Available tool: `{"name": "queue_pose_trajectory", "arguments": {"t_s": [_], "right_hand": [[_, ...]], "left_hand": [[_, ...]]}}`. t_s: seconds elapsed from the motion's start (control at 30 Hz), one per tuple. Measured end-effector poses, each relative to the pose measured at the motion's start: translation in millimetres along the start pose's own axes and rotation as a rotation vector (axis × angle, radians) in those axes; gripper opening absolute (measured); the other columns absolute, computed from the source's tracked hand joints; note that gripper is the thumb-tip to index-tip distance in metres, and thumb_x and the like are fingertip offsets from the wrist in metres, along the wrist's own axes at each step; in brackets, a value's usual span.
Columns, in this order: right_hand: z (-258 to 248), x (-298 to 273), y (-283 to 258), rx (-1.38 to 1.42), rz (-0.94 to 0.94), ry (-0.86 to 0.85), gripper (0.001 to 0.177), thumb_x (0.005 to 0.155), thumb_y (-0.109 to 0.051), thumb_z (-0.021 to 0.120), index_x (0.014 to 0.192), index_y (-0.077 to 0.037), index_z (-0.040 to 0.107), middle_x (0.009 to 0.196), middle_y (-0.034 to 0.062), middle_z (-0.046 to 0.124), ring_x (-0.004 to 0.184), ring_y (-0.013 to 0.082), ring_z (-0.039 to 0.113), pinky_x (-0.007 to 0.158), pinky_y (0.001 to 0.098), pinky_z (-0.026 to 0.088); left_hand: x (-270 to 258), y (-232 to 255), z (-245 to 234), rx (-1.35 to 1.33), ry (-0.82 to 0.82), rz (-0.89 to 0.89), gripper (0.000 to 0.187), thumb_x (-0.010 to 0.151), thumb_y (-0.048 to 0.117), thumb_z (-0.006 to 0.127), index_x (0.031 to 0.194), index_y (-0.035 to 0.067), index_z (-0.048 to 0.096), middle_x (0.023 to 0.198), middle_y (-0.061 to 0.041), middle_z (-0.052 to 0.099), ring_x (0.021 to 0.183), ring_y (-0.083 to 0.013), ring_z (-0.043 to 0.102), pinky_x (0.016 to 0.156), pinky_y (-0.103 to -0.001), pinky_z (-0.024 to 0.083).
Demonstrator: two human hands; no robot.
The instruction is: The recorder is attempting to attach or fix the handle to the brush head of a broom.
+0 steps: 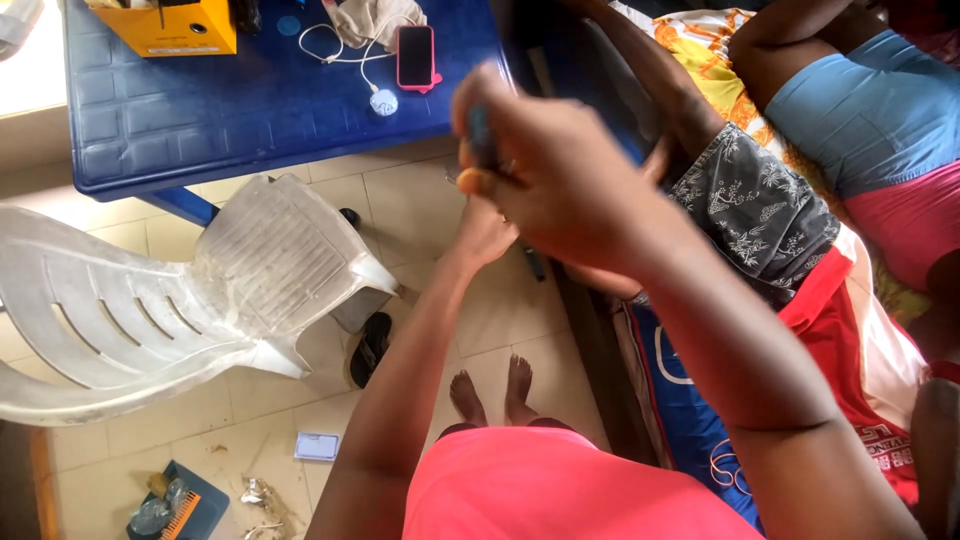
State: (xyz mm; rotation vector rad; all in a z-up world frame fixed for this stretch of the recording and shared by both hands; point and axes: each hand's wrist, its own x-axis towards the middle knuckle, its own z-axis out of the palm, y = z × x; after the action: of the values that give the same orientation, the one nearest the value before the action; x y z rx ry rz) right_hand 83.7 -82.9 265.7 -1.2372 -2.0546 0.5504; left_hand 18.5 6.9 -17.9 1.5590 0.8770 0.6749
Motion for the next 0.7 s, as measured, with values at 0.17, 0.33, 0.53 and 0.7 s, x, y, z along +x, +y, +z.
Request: {"name": "queue_pose_trajectory", "arguments": {"t_s": [0.17,0.33,0.53,0.7], "right_hand": [[43.7,0.2,30.9,-0.15,-0.088,0.061,0.046,0.091,-0.004,0.083,0.118,-0.006,0.046,0.087,0.0141,0.062,0.083,0.0343,0.067,0.07,0.0428,0.051],[42.6,-4.7,30.4,0.096,0.059,0.103,0.038,0.096,0.002,0.076,0.116,-0.007,0.046,0.088,0.0074,0.066,0.08,0.0147,0.071,0.068,0.0314,0.057],[33.5,-8.3,15.9,0.328,0.087,0.144,0.034,0.102,0.009,0.069,0.12,-0.005,0.044,0.101,0.0059,0.067,0.091,0.01,0.071,0.073,0.0269,0.063],[28.1,-13.1,11.4,0.305,0.006,0.196,0.037,0.106,0.01,0.071,0.125,-0.005,0.042,0.11,0.0076,0.07,0.104,0.0118,0.071,0.087,0.0284,0.065]], "left_hand": [[-4.1,-18.6,2.3,-0.474,-0.038,0.172,0.049,0.099,0.014,0.066,0.142,0.009,0.043,0.138,-0.007,0.053,0.126,-0.0161,0.055,0.103,-0.035,0.052],[-9.3,-63.9,-20.4,-0.049,-0.049,0.148,0.025,0.09,0.005,0.066,0.114,0.007,0.06,0.106,-0.009,0.065,0.099,-0.0181,0.064,0.086,-0.035,0.053],[-40.4,2.8,-61.7,0.267,0.037,-0.012,0.009,0.081,0.007,0.062,0.076,0.008,0.069,0.067,-0.011,0.069,0.065,-0.0258,0.068,0.062,-0.039,0.051],[-52.6,20.0,-67.8,0.398,0.135,0.004,0.009,0.085,0.012,0.064,0.083,0.007,0.07,0.075,-0.018,0.069,0.069,-0.0347,0.067,0.064,-0.043,0.051]]}}
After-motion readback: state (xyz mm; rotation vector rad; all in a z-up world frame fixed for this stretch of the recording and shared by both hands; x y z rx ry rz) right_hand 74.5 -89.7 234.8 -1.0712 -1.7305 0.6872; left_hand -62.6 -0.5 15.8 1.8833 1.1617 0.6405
